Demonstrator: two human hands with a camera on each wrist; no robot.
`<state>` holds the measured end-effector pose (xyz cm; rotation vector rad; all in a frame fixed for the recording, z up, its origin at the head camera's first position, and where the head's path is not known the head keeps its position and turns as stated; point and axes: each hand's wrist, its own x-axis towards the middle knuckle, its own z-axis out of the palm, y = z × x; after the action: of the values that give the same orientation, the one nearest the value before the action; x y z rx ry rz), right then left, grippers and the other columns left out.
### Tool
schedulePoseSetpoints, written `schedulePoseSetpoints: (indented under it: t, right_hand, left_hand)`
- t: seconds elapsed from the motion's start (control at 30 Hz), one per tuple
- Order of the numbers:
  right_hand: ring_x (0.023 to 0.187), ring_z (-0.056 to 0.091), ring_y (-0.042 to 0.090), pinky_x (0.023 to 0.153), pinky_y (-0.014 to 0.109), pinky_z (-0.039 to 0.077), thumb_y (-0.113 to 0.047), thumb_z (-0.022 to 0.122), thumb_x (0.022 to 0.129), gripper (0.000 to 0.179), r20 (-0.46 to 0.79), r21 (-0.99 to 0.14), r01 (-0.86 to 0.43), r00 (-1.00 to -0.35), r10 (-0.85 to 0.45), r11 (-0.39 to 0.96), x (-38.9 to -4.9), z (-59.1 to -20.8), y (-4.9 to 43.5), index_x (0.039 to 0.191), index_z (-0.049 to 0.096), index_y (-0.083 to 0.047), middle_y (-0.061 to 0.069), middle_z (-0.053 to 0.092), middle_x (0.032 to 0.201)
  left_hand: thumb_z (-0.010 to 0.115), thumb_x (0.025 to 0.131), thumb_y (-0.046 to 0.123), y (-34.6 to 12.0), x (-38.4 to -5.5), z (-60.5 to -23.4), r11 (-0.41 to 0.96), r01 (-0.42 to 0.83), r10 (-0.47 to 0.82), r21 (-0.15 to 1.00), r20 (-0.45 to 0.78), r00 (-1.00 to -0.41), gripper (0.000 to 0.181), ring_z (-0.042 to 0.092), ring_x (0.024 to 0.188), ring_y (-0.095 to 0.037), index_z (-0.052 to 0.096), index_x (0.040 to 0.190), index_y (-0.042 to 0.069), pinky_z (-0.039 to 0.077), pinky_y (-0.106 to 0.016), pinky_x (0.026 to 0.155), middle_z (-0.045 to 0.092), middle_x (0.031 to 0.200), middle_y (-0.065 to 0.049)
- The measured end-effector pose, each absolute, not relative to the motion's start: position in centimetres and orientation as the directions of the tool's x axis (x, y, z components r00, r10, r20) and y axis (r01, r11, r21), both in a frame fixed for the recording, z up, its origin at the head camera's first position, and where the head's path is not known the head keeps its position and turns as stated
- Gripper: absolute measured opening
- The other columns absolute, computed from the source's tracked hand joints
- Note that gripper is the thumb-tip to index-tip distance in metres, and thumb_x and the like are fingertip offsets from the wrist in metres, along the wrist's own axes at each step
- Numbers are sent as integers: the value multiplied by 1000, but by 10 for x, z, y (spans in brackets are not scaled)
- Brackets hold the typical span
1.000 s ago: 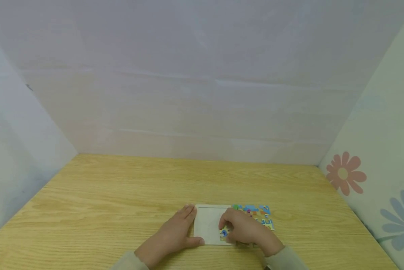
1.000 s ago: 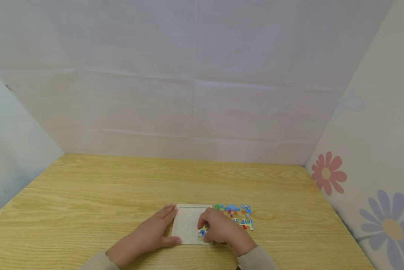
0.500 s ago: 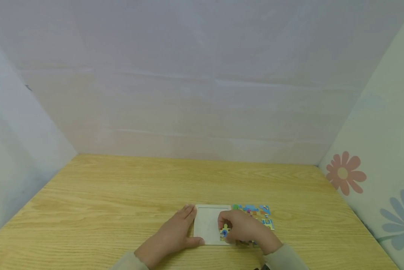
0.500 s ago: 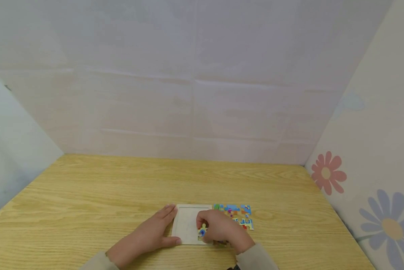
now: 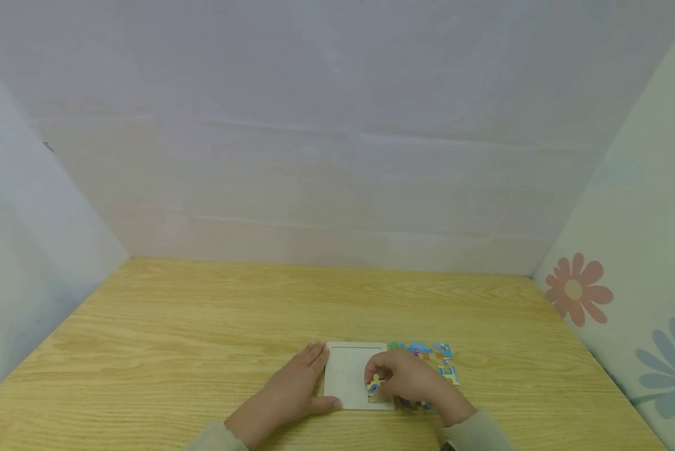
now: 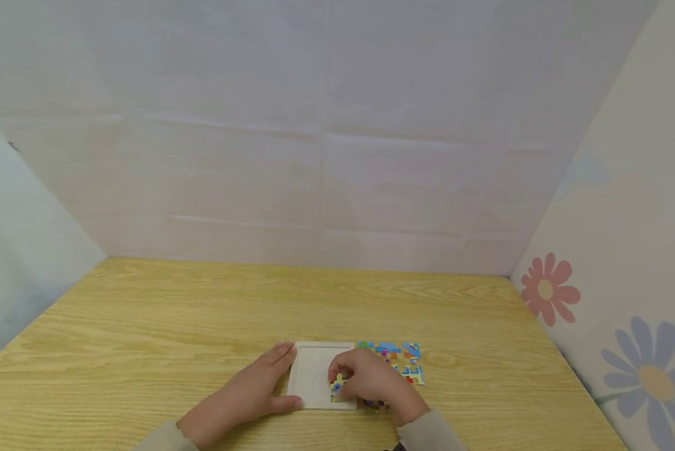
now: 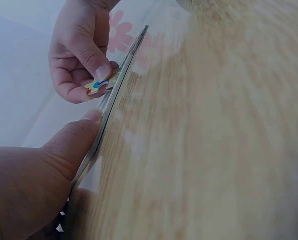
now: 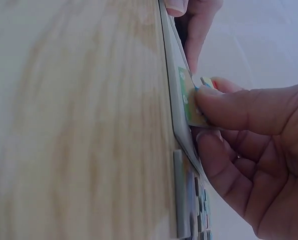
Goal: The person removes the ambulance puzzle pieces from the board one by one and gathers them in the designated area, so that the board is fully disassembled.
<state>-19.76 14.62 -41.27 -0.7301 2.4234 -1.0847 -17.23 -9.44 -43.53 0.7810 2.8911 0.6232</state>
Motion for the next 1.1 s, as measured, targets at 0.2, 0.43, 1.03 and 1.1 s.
schedulePoseSetpoints:
  t: [0.2, 0.43, 1.03, 1.1]
  right_hand:
    - [47, 33, 4, 44, 17, 33, 1, 62, 79, 15, -119, -812, -275, -786, -607, 515, -199, -416, 149, 86, 66, -11, -7, 43, 56]
    - [47, 34, 6, 42, 16, 31, -1, 65, 81, 23, -140, -879, -165, -807, -573, 447, -198, -417, 150, 102, 55, -1, -3, 45, 61]
    - [63, 53, 11, 52, 19, 47, -8, 65, 84, 21, -35, -913, -120, -929, -368, 390, -192, -419, 152, 102, 63, 3, 3, 60, 74]
    - [64, 53, 12, 55, 20, 48, -8, 64, 84, 23, -36, -924, -101, -937, -348, 368, -191, -418, 152, 103, 63, 4, 4, 60, 74]
  left_hand:
    - [62, 78, 59, -94, -173, -436, 793, 460, 494, 399, 18, -869, 93, 27, 136, -37, 35, 138, -7, 28, -50, 108, 30, 147, -21]
    - [63, 77, 58, -94, -173, -437, 797, 463, 493, 389, 25, -870, 93, 29, 135, -37, 36, 138, -7, 29, -50, 108, 31, 147, -21]
    - [63, 77, 59, -94, -172, -438, 796, 474, 491, 376, 55, -869, 93, 31, 134, -37, 38, 137, -8, 31, -50, 107, 34, 145, -22]
    - [62, 77, 59, -94, -172, -437, 798, 470, 491, 376, 46, -870, 93, 30, 135, -37, 37, 137, -8, 31, -50, 107, 33, 146, -22]
